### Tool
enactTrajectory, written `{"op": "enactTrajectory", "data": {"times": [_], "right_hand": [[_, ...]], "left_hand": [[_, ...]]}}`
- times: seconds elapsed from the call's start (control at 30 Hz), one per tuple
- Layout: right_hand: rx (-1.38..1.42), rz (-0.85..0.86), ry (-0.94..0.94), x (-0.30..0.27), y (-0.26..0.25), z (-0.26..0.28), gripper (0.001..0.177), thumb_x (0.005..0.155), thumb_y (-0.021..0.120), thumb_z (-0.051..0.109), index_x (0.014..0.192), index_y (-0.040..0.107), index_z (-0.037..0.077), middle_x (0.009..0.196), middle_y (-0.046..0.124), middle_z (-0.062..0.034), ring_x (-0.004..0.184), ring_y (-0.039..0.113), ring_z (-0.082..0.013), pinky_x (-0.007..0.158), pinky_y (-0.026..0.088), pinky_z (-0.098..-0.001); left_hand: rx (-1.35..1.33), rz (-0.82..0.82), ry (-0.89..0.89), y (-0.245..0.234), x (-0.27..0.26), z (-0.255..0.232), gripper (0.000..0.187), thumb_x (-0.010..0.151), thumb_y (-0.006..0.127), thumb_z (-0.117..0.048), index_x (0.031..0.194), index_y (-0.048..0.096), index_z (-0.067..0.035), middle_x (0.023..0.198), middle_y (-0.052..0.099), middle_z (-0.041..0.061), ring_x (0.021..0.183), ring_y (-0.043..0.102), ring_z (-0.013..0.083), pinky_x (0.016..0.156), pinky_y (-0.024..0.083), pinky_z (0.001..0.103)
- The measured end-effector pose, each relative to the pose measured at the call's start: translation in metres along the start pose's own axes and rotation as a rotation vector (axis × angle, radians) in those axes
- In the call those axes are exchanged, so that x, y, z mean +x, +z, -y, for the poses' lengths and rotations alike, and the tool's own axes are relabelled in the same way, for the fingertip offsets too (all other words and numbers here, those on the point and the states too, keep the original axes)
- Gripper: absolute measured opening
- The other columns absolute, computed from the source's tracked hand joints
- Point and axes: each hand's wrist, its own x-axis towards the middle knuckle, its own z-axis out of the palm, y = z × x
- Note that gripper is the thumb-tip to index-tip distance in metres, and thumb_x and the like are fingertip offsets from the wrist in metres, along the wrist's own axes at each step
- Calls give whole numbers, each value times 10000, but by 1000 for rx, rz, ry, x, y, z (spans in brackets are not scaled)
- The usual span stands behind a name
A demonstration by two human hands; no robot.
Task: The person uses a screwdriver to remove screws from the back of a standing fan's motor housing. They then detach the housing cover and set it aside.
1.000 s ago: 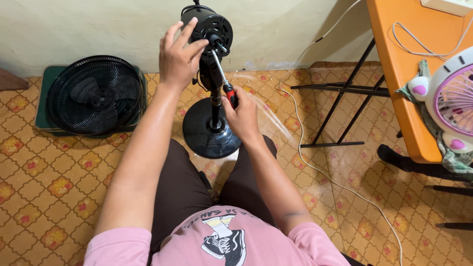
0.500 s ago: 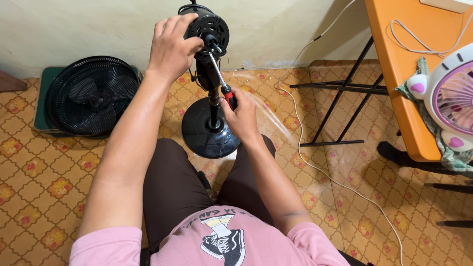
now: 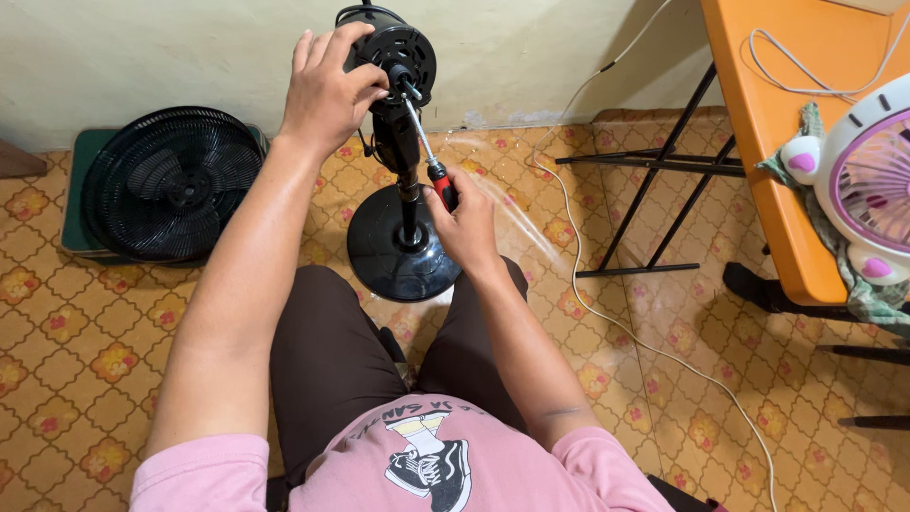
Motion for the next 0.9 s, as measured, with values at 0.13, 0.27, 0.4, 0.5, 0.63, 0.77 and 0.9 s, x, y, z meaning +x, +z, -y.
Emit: {"op": "enactTrajectory", "data": {"times": [0.13,0.27,0.4,0.5,0.63,0.77,0.9], "right_hand": [[28,2,-5,-3,3,1,272,926,755,148,1160,675,33,776,638,-70,666,568,-146,644,489,-299],[71,21,48,-6,3,2,337,948,745,181,1246,664,49,748,620,-56,652,548,-117,631,480,-285],[84,23,71,-10,6,-2,310,995,723,186,1268,651,58,724,617,-55,654,537,-108,614,466,-279],[196,86,151,-12,10,-11,262,1002,649,183,1200,553,41,748,644,-25,626,587,-82,564,473,-257],[506,160,243,-15,17,-22,131,1005,563,129,1093,505,52,733,597,-3,585,551,-80,534,452,-257],[632,206,342,-16,25,-28,104,1036,578,151,1023,542,55,680,531,15,541,494,-68,501,421,-242],[742,268,360,-15,33,-23,213,1122,543,191,988,573,27,661,516,2,528,474,-73,485,391,-242]], "left_hand": [[-25,-111,-33,-1,-3,-10,112,973,841,-188,1006,744,-140,1432,597,58,1374,517,318,1203,303,584],[-214,-270,-173,4,-13,-25,99,978,810,-122,1010,727,-78,1364,624,99,1307,543,312,1126,426,487],[-530,-424,-337,17,-33,-44,73,1020,736,-73,1058,686,-36,1208,696,88,1173,662,233,1050,532,368],[-844,-392,-627,31,-55,-63,115,1046,711,-130,1072,694,-19,1009,695,36,956,654,145,906,537,284],[-1194,-421,-697,41,-79,-79,157,1055,677,-138,1102,687,12,1014,711,29,960,663,110,922,536,264],[-1531,-486,-791,38,-96,-91,139,1038,677,-94,1124,689,15,1003,709,61,927,676,144,911,565,298],[-1700,-487,-809,24,-107,-98,141,1020,673,-60,1132,693,25,1028,720,88,942,688,173,915,572,322]]}}
